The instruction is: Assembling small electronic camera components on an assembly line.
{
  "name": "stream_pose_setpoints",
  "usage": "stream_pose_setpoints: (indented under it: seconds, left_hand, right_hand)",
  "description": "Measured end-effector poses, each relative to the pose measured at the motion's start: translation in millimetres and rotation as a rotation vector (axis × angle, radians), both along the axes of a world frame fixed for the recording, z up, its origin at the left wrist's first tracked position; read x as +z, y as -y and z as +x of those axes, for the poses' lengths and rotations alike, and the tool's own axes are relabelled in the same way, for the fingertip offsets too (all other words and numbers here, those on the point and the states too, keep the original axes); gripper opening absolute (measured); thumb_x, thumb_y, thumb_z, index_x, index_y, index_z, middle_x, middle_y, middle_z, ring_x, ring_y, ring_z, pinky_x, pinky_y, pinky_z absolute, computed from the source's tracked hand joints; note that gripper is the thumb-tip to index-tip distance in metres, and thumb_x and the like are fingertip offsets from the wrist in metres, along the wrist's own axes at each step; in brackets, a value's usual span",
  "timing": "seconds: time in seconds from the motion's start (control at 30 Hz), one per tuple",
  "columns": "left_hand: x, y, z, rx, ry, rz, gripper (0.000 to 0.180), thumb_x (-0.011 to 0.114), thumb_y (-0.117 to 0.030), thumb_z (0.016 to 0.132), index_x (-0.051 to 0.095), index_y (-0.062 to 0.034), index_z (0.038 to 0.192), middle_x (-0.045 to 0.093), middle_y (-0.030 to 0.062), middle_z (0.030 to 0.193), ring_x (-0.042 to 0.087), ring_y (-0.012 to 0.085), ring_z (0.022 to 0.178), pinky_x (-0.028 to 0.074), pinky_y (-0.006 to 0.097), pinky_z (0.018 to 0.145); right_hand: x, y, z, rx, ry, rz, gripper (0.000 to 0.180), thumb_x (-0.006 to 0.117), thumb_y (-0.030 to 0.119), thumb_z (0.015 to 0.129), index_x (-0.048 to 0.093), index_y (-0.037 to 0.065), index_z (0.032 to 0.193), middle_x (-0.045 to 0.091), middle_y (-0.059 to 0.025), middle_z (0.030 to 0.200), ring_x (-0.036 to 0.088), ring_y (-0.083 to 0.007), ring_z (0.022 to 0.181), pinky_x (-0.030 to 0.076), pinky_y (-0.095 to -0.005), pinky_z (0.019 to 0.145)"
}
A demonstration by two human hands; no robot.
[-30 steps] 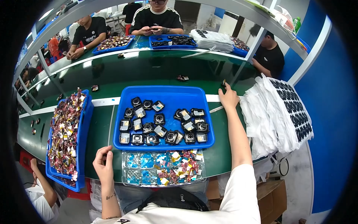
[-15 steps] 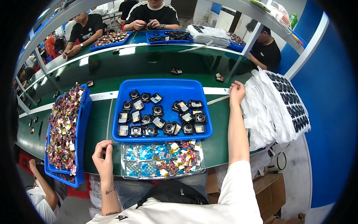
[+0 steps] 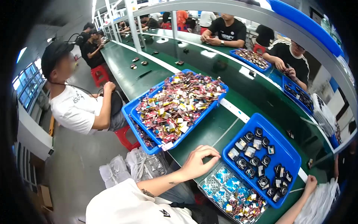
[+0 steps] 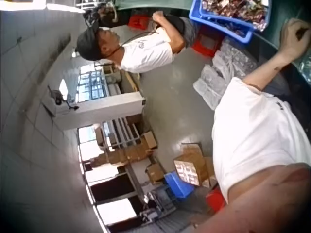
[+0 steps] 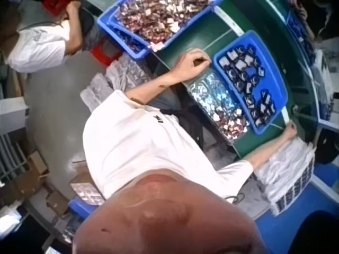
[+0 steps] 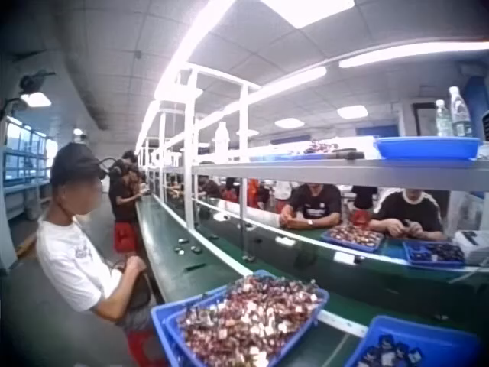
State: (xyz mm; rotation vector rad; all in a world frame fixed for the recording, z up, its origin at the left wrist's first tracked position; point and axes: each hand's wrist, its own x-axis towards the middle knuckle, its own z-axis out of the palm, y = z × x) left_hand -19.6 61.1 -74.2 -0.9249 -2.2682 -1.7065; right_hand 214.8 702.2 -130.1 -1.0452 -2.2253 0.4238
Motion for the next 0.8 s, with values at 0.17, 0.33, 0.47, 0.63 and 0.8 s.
stream_pose_setpoints:
  seconds: [0.17,0.33,0.47,0.63,0.8]
  left_hand:
    - [1,9,1,0.046,0.027,-0.005,0.008,0.066,-0.009,0.081,0.069,-0.0062,0.088,0.067,0.0058,0.094,0.061,0.0216,0.091,0.047,0.032,0.082]
    - [0,5,-6,0.044,0.010,0.017,0.007,0.066,-0.009,0.081,0.069,-0.0062,0.088,0.067,0.0063,0.094,0.062,0.0218,0.092,0.047,0.033,0.083]
    - [5,3,-1,0.029,0.014,-0.005,0.008,0.066,-0.009,0.081,0.069,-0.0059,0.088,0.067,0.0064,0.095,0.062,0.0219,0.092,0.047,0.033,0.083]
    - [5,-2,3,-0.004,0.024,0.005,0.008,0.065,-0.008,0.082,0.069,-0.0044,0.087,0.067,0.0060,0.095,0.062,0.0192,0.090,0.047,0.029,0.076]
    - [-2,6,-1,0.010,0.072,0.042,0.006,0.064,-0.002,0.082,0.068,-0.0017,0.086,0.066,0.0060,0.093,0.061,0.0139,0.086,0.045,0.025,0.070]
  right_hand:
    - [-2,27,-36,-0.152,-0.020,0.070,0.025,0.065,0.025,0.087,0.062,0.001,0.084,0.061,-0.0020,0.071,0.055,-0.0104,0.066,0.045,-0.0257,0.062]
    - [2,-13,-32,0.128,-0.414,-0.278,0.023,0.064,0.029,0.090,0.064,0.005,0.089,0.061,0.0026,0.076,0.049,-0.0042,0.065,0.037,-0.0186,0.057]
    - [82,101,-79,0.400,-0.538,-0.465,0.013,0.062,0.019,0.091,0.065,0.007,0.094,0.062,0.0021,0.081,0.046,-0.0011,0.065,0.032,-0.0158,0.057]
    - [130,235,-104,0.684,-0.338,-0.478,0.006,0.064,0.004,0.081,0.059,0.004,0.077,0.059,-0.0004,0.074,0.052,-0.0050,0.066,0.039,-0.0186,0.059]
    - [148,342,-144,1.100,-0.091,-0.723,0.019,0.079,0.004,0.071,0.065,0.003,0.084,0.064,-0.0016,0.074,0.058,-0.0070,0.064,0.045,-0.0204,0.060]
